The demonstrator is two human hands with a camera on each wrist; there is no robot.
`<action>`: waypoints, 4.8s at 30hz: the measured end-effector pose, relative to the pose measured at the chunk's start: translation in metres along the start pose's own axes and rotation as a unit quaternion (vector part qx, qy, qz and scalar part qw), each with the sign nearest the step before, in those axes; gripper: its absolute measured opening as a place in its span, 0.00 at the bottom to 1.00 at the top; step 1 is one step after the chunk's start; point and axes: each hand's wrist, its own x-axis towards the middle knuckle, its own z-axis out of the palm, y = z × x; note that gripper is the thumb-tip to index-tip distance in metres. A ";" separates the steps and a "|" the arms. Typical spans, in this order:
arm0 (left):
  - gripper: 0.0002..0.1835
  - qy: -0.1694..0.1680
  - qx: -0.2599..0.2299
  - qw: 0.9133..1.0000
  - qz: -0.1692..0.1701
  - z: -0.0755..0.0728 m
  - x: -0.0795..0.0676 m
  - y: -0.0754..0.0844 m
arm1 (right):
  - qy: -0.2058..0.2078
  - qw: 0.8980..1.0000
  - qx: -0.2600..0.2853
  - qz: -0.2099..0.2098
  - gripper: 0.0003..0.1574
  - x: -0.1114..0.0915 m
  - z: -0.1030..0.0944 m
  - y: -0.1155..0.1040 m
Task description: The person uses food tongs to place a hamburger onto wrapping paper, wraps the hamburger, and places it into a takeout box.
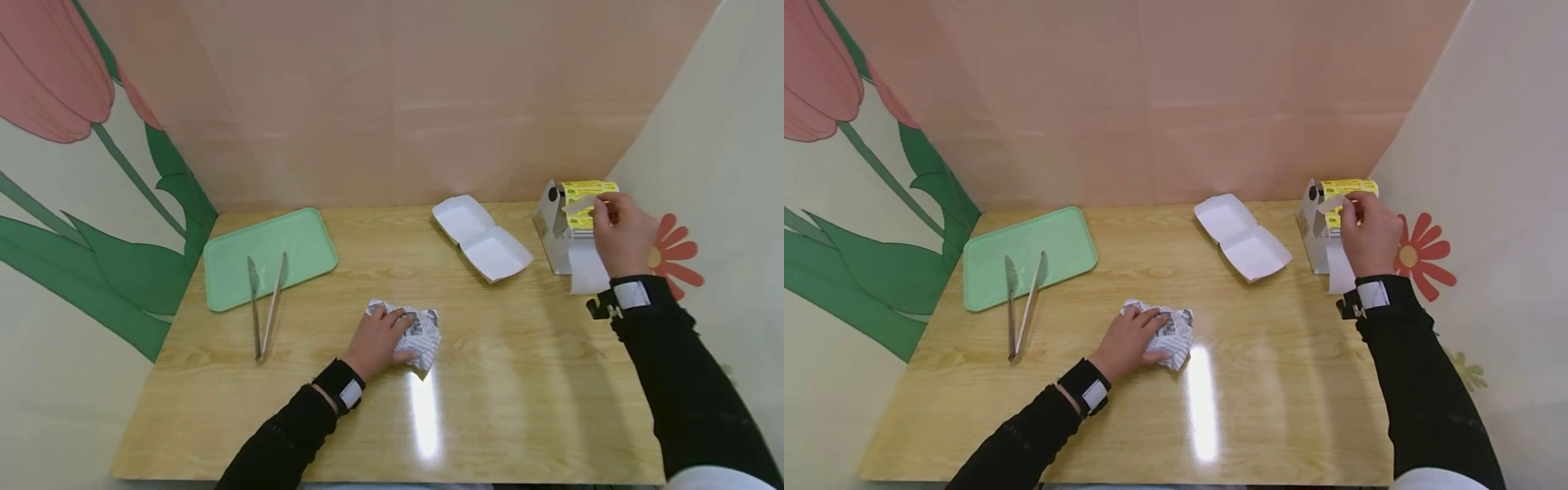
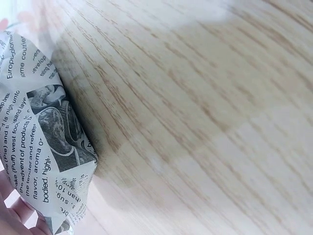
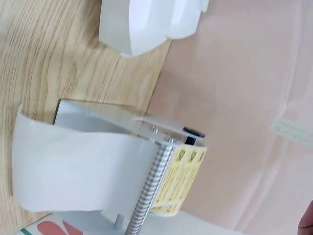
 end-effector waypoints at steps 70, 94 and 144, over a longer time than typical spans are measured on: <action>0.42 -0.041 -0.002 0.999 -0.021 0.002 0.019 0.017 | -0.494 0.786 0.355 0.112 0.20 -0.139 0.130 -0.087; 0.42 0.010 0.013 1.000 -0.001 0.010 0.016 0.015 | -0.574 0.748 0.320 0.092 0.20 -0.145 0.146 -0.078; 0.42 -0.042 -0.001 0.999 -0.031 0.011 0.019 0.014 | -0.575 0.804 0.149 0.019 0.04 -0.137 0.142 -0.101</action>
